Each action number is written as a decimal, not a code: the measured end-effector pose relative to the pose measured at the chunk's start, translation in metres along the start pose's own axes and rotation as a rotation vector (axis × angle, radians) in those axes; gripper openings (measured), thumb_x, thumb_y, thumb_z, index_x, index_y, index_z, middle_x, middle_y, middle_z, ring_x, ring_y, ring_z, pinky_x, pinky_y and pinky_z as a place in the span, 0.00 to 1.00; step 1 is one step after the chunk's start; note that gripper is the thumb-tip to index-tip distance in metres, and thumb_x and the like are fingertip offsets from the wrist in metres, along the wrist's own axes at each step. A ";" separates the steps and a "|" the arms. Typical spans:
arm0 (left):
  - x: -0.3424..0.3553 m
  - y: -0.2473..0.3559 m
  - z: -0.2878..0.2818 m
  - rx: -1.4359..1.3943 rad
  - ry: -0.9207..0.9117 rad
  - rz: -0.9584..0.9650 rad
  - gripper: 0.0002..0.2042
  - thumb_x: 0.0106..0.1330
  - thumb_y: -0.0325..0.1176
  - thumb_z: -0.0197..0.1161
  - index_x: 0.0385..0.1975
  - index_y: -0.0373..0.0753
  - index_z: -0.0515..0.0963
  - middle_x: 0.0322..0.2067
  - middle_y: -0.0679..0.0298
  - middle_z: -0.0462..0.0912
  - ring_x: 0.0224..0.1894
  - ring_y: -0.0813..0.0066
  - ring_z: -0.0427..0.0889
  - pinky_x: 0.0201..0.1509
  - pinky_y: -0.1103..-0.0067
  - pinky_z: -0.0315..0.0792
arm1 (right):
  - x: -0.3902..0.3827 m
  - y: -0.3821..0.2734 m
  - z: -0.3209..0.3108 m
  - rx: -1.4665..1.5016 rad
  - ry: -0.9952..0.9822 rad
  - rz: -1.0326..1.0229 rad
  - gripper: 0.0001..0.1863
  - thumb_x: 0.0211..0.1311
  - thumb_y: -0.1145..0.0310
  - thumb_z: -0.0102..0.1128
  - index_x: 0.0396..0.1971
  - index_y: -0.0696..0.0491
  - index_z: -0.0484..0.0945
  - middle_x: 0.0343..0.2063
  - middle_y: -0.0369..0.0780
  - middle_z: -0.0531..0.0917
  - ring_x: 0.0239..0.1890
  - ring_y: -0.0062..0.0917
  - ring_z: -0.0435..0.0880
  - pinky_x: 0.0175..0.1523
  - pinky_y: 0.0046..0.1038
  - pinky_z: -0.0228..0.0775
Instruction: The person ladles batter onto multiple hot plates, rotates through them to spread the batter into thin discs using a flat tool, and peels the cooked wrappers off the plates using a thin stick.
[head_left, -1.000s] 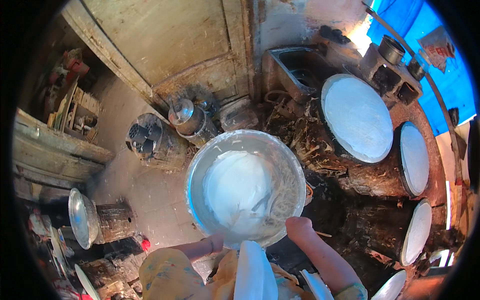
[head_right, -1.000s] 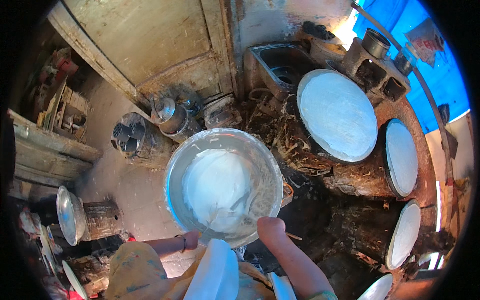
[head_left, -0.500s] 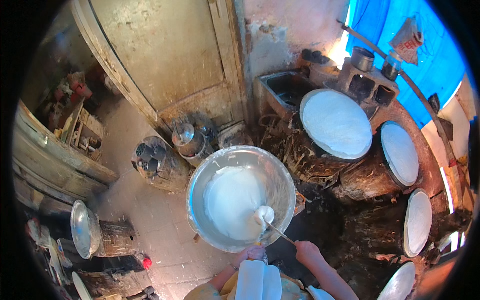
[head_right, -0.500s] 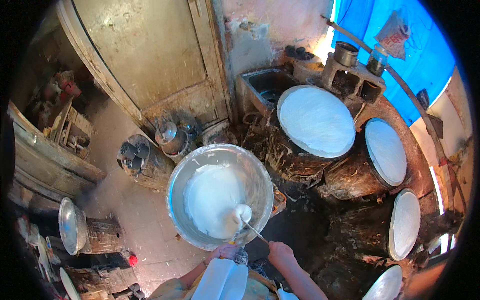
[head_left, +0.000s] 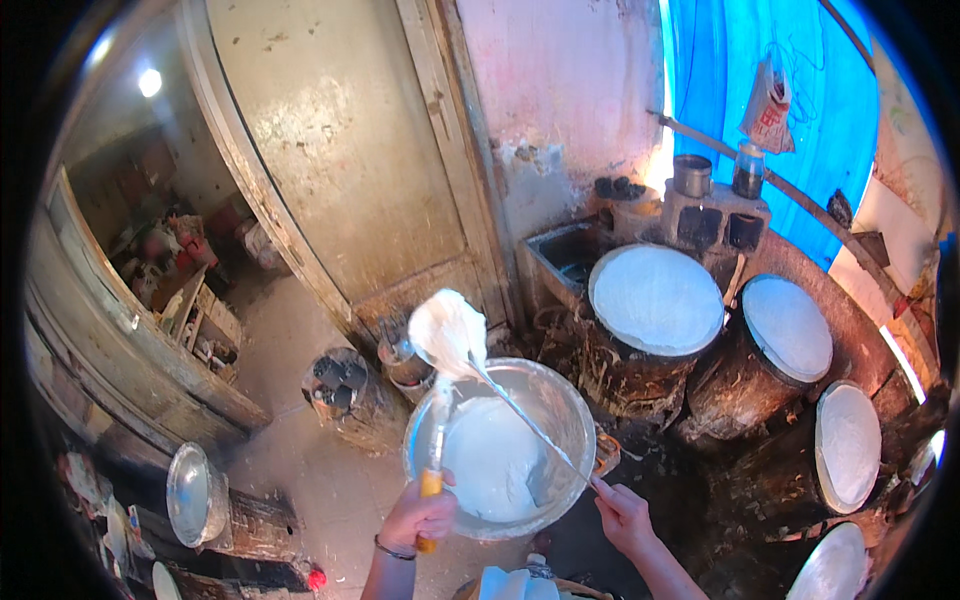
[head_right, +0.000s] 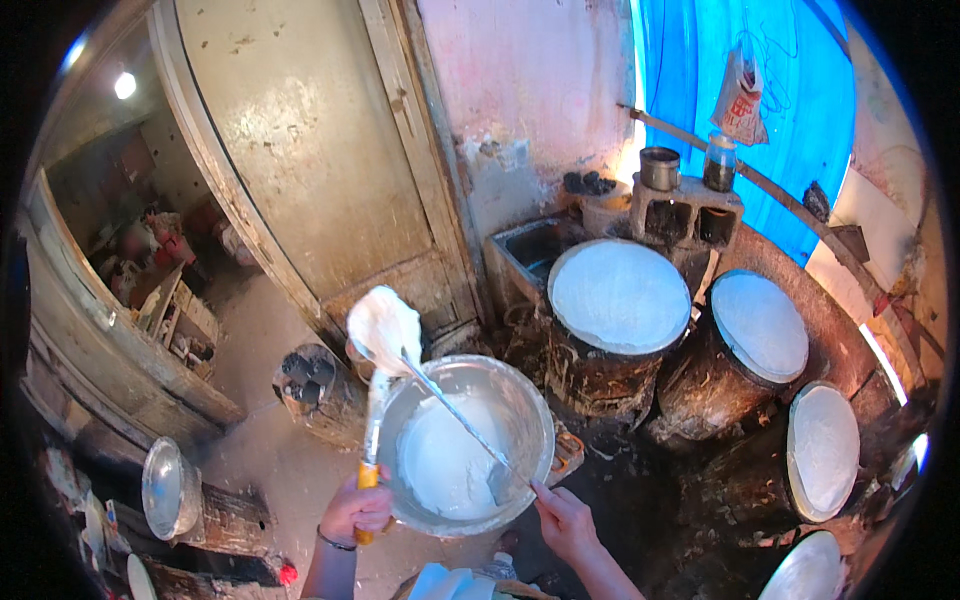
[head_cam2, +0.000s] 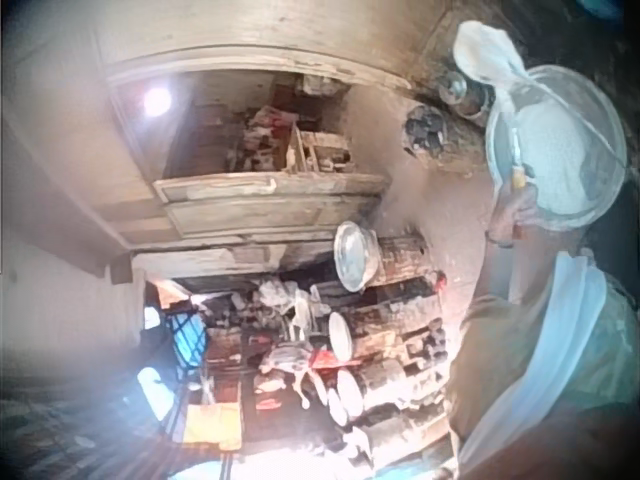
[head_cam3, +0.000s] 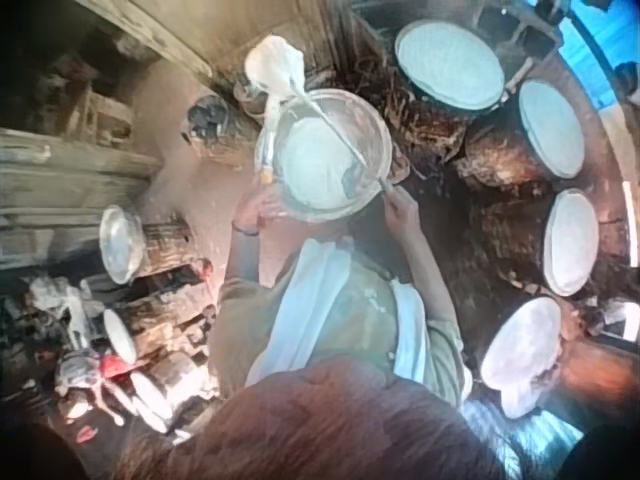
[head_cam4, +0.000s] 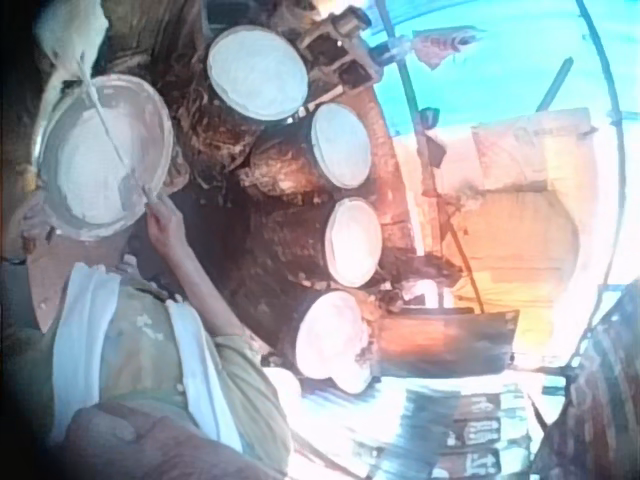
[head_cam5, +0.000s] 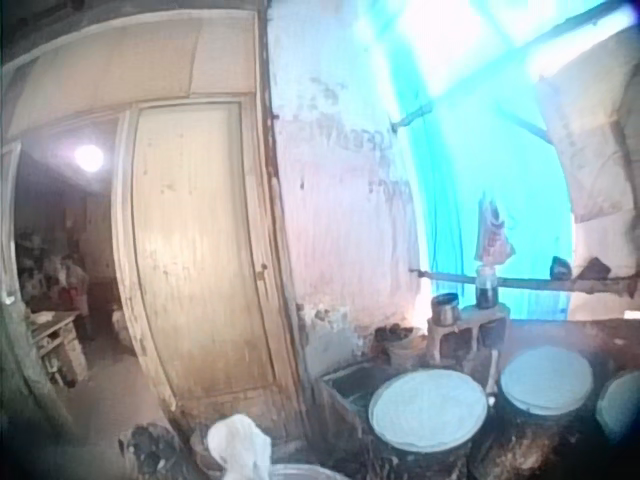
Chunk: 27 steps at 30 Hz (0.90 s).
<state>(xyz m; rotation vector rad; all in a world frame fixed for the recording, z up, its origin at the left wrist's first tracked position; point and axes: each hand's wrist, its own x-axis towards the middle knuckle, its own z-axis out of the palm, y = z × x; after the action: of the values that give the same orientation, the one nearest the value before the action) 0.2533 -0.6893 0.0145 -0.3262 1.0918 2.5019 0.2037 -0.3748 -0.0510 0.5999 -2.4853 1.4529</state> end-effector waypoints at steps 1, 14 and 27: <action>-0.001 0.011 -0.005 0.023 -0.004 0.032 0.12 0.60 0.27 0.54 0.43 0.43 0.64 0.15 0.73 0.59 0.11 0.90 0.56 0.12 0.90 0.51 | 0.003 -0.003 0.003 0.032 0.035 -0.027 0.18 0.51 0.81 0.57 0.44 0.55 0.77 0.18 0.40 0.73 0.20 0.30 0.75 0.25 0.25 0.66; 0.084 0.002 0.008 0.156 -0.075 -0.477 0.10 0.66 0.26 0.46 0.45 0.38 0.65 0.16 0.73 0.59 0.12 0.87 0.59 0.13 0.90 0.57 | -0.028 0.044 0.015 -0.260 0.114 0.310 0.21 0.53 0.66 0.62 0.50 0.38 0.75 0.20 0.40 0.70 0.21 0.30 0.74 0.25 0.29 0.68; 0.143 -0.173 0.359 0.901 -1.086 -0.934 0.14 0.64 0.29 0.51 0.48 0.43 0.60 0.15 0.71 0.60 0.11 0.86 0.59 0.11 0.87 0.55 | -0.239 -0.012 -0.129 -0.575 1.354 0.653 0.13 0.54 0.77 0.56 0.41 0.56 0.77 0.22 0.42 0.75 0.24 0.27 0.74 0.28 0.26 0.66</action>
<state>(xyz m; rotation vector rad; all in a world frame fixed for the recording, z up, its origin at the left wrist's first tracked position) 0.1813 -0.2789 0.0910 0.5907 1.0392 0.9061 0.4191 -0.2104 -0.0660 -1.0432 -1.7218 0.6724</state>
